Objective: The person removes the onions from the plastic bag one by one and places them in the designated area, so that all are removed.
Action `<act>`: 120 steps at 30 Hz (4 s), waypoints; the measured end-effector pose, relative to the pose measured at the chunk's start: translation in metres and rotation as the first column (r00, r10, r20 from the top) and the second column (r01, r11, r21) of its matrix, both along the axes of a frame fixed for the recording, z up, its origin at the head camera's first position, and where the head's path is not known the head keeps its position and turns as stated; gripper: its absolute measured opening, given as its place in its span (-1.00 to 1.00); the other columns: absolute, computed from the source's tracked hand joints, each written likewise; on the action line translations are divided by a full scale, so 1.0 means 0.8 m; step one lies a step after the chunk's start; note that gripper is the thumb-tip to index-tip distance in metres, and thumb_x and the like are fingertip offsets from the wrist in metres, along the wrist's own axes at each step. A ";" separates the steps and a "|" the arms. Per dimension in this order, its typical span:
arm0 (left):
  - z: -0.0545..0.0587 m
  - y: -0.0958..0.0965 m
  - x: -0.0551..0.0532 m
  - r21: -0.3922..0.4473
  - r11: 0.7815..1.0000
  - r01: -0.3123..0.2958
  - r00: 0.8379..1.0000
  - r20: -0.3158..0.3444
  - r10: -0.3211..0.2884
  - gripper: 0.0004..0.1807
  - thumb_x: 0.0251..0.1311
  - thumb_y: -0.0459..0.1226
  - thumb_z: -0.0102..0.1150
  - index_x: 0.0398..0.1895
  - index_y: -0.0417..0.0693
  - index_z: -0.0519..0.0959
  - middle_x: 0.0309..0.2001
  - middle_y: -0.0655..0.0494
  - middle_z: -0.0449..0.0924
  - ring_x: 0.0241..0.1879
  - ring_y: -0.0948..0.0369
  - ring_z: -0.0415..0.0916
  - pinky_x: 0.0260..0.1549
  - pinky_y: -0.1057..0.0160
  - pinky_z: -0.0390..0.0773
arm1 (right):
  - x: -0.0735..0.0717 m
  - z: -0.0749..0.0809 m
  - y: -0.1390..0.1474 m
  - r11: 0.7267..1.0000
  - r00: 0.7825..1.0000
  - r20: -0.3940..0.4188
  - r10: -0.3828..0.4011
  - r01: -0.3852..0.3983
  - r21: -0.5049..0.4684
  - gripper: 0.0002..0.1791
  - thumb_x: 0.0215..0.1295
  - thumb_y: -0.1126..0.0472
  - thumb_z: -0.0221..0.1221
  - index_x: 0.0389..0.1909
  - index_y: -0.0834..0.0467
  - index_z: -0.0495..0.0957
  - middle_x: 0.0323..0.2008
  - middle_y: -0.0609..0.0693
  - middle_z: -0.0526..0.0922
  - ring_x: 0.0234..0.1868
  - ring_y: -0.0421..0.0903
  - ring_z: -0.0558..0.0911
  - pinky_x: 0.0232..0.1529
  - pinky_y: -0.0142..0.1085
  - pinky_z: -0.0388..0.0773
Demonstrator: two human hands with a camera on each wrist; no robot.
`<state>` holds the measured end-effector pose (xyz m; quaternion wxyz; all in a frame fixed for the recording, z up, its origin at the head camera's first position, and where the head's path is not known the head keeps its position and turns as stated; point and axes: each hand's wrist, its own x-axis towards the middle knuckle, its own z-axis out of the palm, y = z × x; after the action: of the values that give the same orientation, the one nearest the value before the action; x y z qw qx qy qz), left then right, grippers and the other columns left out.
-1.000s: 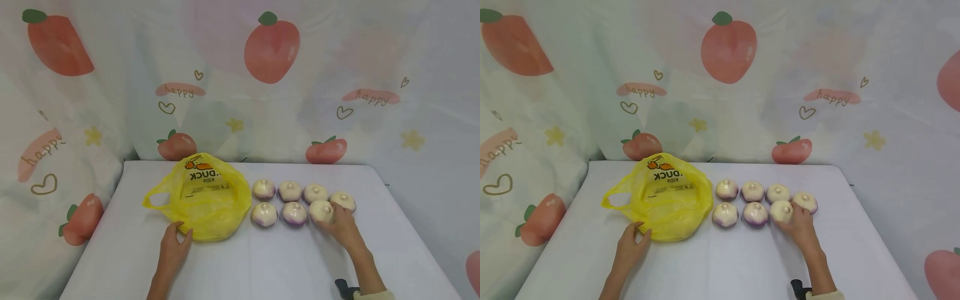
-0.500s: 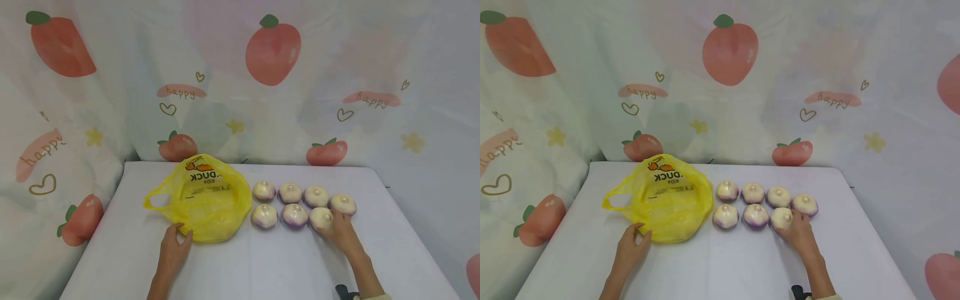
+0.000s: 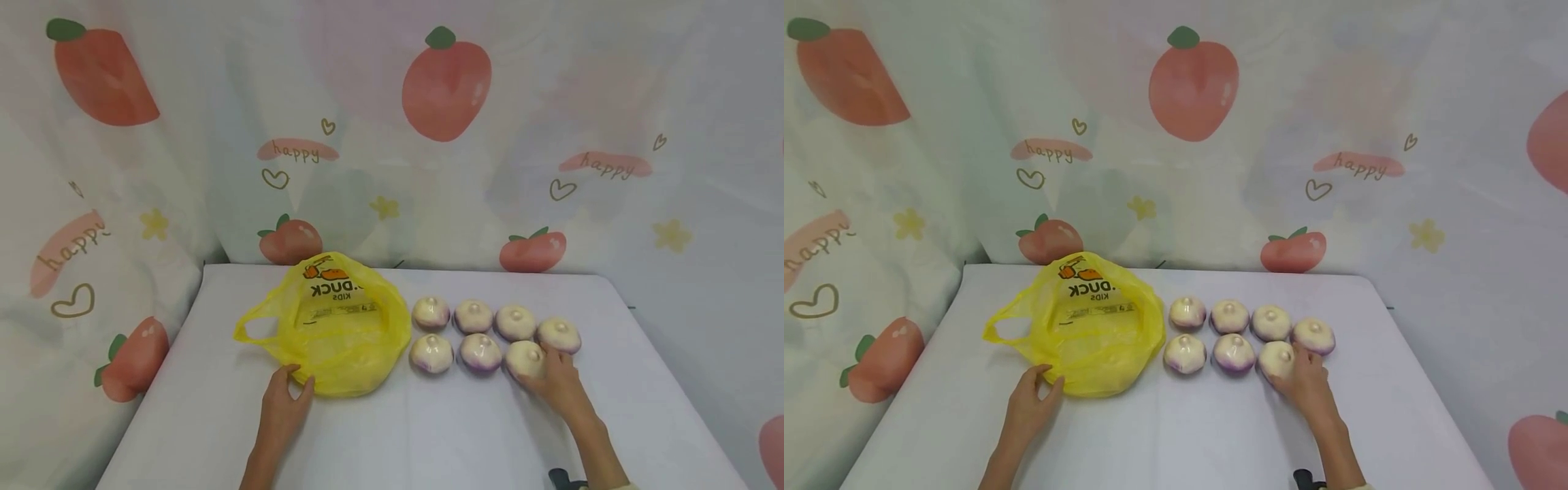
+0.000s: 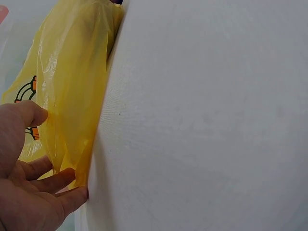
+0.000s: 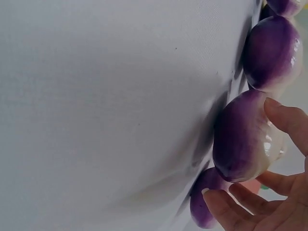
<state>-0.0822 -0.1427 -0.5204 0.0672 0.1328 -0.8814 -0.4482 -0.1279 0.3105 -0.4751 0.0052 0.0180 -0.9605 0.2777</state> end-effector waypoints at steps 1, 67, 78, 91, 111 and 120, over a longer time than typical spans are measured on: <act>0.000 0.000 0.000 0.002 1.000 0.001 1.000 -0.003 -0.001 -0.54 0.21 -0.22 0.16 0.08 -0.33 0.38 0.11 -0.28 0.37 0.22 -0.15 0.23 0.20 -0.10 0.23 | 0.000 -0.001 0.000 1.000 1.000 -0.020 0.003 -0.003 0.006 -0.03 0.12 0.01 0.31 0.27 0.54 0.02 0.06 0.65 0.14 0.05 0.59 0.19 -0.05 0.38 0.18; -0.006 0.000 -0.002 0.016 1.000 0.002 1.000 -0.018 -0.001 -0.54 0.19 -0.21 0.18 0.07 -0.32 0.39 0.10 -0.27 0.39 0.21 -0.14 0.25 0.19 -0.08 0.25 | -0.030 0.008 -0.319 0.679 0.680 -0.116 0.724 -0.673 0.294 -0.75 0.10 0.05 0.34 -0.36 0.13 0.55 -0.38 -0.10 0.31 -0.44 -0.22 0.35 -0.47 -0.52 0.34; -0.008 -0.002 -0.003 0.036 0.999 0.006 1.000 -0.014 -0.005 -0.52 0.19 -0.20 0.20 0.08 -0.30 0.38 0.13 -0.25 0.38 0.23 -0.13 0.23 0.21 -0.07 0.24 | -0.048 0.010 -0.318 0.832 0.814 -0.170 0.555 -0.548 0.090 -0.95 0.29 0.35 0.12 -0.28 0.24 0.55 -0.33 0.05 0.38 -0.48 -0.13 0.43 -0.47 -0.43 0.48; -0.007 0.001 -0.002 0.023 1.000 0.001 1.000 -0.015 -0.001 -0.52 0.15 -0.22 0.22 0.06 -0.32 0.39 0.10 -0.27 0.39 0.21 -0.15 0.25 0.20 -0.07 0.25 | -0.042 0.023 -0.323 0.836 0.857 0.155 0.492 -0.515 0.191 -0.37 0.13 -0.15 0.27 0.10 0.17 0.46 -0.17 0.08 0.50 -0.39 -0.12 0.48 -0.37 -0.33 0.52; -0.008 -0.002 0.000 0.016 1.000 0.005 1.000 -0.030 -0.004 -0.51 0.13 -0.23 0.24 0.05 -0.33 0.39 0.11 -0.28 0.38 0.21 -0.16 0.25 0.19 -0.08 0.26 | -0.048 0.010 -0.332 0.799 0.863 0.039 0.504 -0.483 0.358 -0.32 0.19 -0.30 0.11 0.04 0.20 0.55 -0.11 0.05 0.62 -0.16 0.04 0.50 -0.11 -0.16 0.49; -0.006 -0.001 0.000 0.034 0.999 0.013 1.000 0.006 -0.013 -0.49 0.16 -0.22 0.22 0.09 -0.34 0.37 0.14 -0.30 0.35 0.22 -0.17 0.22 0.20 -0.09 0.23 | -0.054 0.014 -0.342 0.854 0.920 0.080 0.384 -0.386 0.347 -0.50 0.29 -0.22 0.04 -0.14 0.13 0.62 -0.39 0.02 0.62 -0.37 0.00 0.51 -0.48 -0.20 0.50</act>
<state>-0.0822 -0.1437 -0.5252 0.0593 0.1296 -0.8748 -0.4630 -0.1711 0.0371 -0.4638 -0.0574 0.2093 -0.9716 0.0944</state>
